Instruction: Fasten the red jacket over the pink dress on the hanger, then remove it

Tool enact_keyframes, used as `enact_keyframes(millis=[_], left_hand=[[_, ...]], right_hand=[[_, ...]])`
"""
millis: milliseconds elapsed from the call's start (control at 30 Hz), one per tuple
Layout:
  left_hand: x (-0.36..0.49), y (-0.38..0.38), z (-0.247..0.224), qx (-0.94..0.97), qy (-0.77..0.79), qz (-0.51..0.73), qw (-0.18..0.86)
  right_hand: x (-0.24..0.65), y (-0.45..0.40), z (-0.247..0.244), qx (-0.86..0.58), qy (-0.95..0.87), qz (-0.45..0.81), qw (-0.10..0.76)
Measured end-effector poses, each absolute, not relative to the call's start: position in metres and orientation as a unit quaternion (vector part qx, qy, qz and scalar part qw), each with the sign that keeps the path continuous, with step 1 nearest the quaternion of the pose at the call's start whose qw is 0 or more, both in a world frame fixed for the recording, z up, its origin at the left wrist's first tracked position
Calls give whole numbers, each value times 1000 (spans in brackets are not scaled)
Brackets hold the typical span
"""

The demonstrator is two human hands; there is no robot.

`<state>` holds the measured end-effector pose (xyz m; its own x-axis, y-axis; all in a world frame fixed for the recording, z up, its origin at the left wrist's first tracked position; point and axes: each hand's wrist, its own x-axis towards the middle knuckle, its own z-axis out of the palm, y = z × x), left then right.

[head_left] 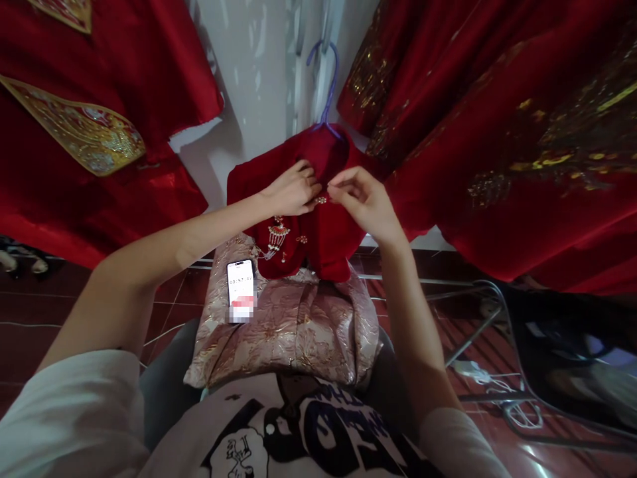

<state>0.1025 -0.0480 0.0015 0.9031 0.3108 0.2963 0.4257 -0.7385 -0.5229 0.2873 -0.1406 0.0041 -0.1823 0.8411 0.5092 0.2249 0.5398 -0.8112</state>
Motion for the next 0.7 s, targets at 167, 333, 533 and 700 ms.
enact_keyframes(millis=[167,333,533,700], left_hand=[[104,-58,3,-945,-206,-139,212],[102,-65,5,-952,-195,-163,169],[102,-64,0,-960,-136,-144,199],[109,-67,1,-949,-144,-90,264]], right_hand=[[296,-162,-33,-390,-697,379,467],[303,-165,-38,-400,-701,398,436],[302,-160,-33,-384,-663,358,533],[287,-136,-9,-370,-633,354,581]])
